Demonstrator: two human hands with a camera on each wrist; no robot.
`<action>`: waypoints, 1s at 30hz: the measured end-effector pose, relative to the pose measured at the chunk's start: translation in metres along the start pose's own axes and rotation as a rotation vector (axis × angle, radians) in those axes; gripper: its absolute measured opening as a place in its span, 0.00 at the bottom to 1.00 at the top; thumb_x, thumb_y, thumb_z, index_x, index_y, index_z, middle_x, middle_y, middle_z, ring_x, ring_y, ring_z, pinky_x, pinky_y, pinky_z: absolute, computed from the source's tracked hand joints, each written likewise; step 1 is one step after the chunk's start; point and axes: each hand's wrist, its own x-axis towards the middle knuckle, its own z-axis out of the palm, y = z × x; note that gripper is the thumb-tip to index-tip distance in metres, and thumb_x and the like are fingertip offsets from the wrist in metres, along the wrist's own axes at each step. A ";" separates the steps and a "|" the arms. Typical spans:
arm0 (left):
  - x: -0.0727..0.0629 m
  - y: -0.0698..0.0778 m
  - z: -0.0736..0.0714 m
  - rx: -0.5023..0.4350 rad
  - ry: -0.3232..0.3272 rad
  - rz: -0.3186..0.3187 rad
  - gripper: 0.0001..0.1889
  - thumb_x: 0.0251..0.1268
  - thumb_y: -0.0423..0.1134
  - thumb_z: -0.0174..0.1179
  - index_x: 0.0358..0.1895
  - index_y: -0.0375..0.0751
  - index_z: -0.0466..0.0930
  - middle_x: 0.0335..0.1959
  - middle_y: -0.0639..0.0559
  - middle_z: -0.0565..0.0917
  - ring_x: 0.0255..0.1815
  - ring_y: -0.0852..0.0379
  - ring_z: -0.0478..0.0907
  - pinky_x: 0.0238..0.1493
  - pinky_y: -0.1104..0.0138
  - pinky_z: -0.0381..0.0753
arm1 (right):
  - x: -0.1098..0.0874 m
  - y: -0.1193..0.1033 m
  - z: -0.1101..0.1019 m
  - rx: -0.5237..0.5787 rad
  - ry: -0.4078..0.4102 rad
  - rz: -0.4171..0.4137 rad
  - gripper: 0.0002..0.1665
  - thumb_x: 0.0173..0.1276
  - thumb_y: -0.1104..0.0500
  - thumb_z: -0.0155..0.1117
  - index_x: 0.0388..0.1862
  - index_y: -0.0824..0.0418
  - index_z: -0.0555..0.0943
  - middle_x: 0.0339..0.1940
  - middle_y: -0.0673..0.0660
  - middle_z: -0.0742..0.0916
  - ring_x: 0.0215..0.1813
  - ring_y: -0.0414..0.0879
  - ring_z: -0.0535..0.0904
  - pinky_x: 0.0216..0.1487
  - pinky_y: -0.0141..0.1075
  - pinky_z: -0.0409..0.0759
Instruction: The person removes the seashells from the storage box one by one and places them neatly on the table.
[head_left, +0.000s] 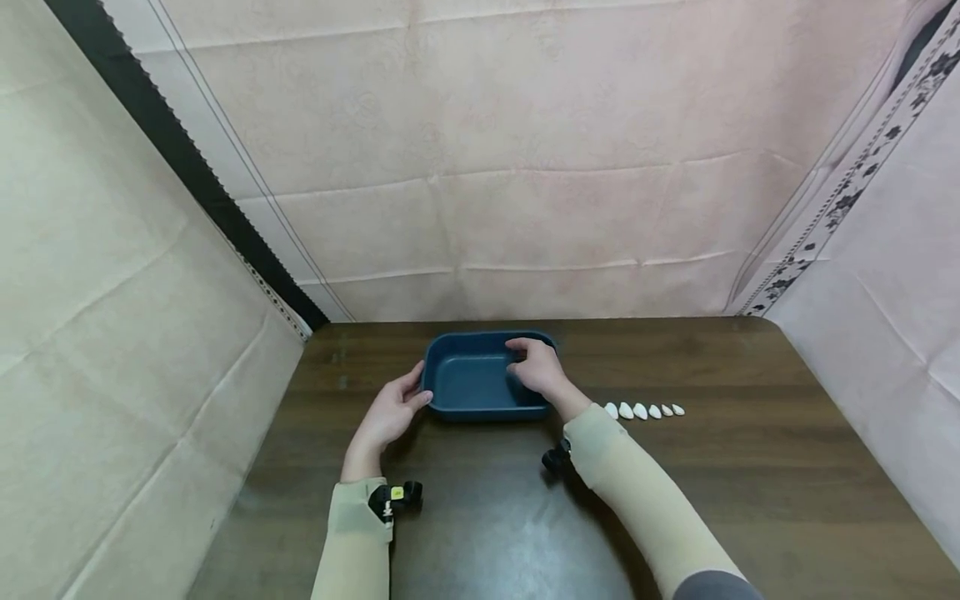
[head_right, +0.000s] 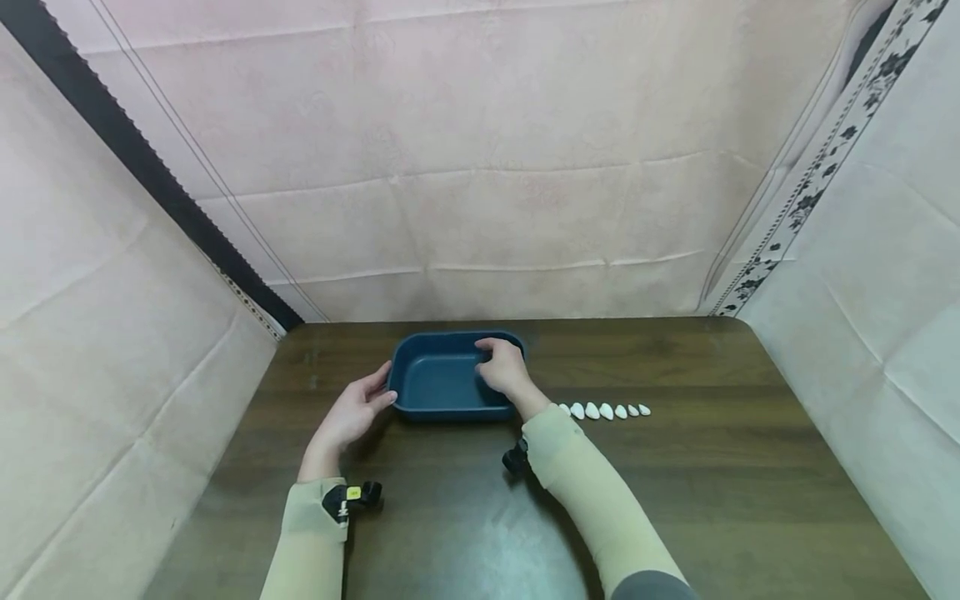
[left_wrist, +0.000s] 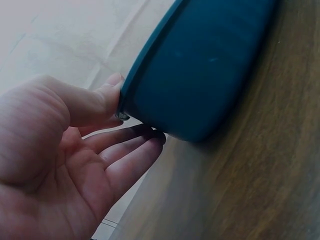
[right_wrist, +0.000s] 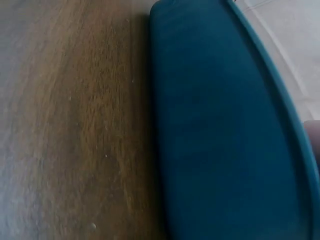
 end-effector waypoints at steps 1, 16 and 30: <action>0.000 0.001 0.000 0.001 0.001 0.001 0.33 0.85 0.37 0.57 0.86 0.42 0.58 0.83 0.39 0.65 0.77 0.41 0.72 0.72 0.49 0.73 | 0.002 0.001 0.001 -0.013 -0.005 0.008 0.28 0.76 0.66 0.66 0.74 0.63 0.79 0.73 0.63 0.81 0.73 0.59 0.76 0.73 0.56 0.76; 0.001 0.003 0.000 0.013 0.011 -0.014 0.33 0.84 0.36 0.58 0.86 0.44 0.59 0.83 0.41 0.65 0.77 0.42 0.73 0.72 0.50 0.74 | 0.015 0.010 0.005 0.222 -0.180 0.055 0.34 0.69 0.81 0.57 0.71 0.63 0.82 0.70 0.63 0.84 0.72 0.56 0.79 0.68 0.50 0.81; 0.000 0.002 -0.003 0.042 0.004 -0.004 0.34 0.84 0.37 0.58 0.86 0.45 0.58 0.83 0.42 0.65 0.77 0.42 0.73 0.72 0.50 0.74 | 0.024 0.012 0.010 0.114 -0.215 -0.010 0.29 0.70 0.74 0.70 0.68 0.59 0.85 0.67 0.57 0.85 0.69 0.56 0.78 0.75 0.54 0.75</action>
